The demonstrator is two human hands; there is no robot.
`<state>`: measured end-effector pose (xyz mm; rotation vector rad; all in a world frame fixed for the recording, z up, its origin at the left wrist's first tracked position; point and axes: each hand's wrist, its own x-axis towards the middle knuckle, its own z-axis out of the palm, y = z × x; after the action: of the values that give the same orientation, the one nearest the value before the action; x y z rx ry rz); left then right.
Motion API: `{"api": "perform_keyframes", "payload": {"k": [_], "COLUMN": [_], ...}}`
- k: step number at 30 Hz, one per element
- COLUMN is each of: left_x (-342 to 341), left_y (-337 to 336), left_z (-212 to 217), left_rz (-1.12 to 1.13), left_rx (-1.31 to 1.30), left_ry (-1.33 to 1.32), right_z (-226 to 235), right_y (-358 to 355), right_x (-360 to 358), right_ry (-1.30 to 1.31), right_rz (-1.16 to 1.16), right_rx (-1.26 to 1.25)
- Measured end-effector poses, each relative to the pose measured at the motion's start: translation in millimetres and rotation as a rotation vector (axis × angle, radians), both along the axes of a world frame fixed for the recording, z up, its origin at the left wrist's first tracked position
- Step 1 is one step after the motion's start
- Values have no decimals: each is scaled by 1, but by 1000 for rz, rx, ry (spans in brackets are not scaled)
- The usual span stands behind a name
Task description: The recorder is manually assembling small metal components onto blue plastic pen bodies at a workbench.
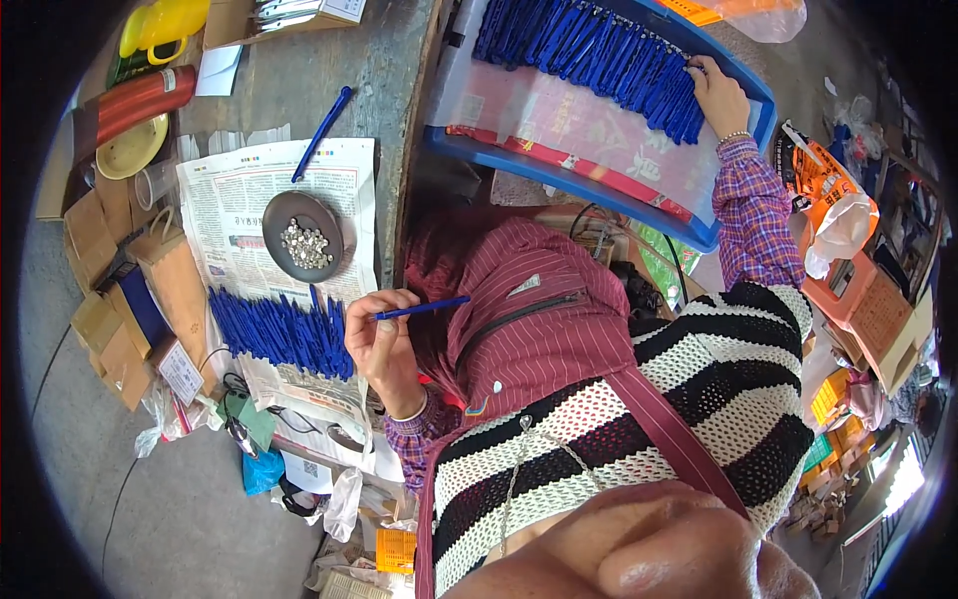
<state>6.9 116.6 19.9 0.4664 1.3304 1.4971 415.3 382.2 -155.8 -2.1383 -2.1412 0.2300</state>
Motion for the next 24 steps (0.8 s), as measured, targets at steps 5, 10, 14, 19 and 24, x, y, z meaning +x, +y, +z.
{"api": "perform_keyframes", "payload": {"k": [5, 10, 14, 19, 24], "left_x": [3, 3, 3, 4, 3], "left_y": [1, 0, 1, 0, -1], "left_z": [2, 1, -2, -3, -3], "left_rz": [4, -3, -13, -13, -7], "left_rx": [-9, -7, -5, -6, -7], "left_ry": [1, 7, -12, -9, -7], "right_z": [1, 3, -1, -5, 6], "right_y": [1, 8, 12, 19, 21], "right_x": [3, 2, 5, 2, 3], "right_ry": [5, -35, -99, -129, 237], "right_rz": [10, 26, 71, 56, -115], "right_rx": [145, 206, 229, 189, -114]}}
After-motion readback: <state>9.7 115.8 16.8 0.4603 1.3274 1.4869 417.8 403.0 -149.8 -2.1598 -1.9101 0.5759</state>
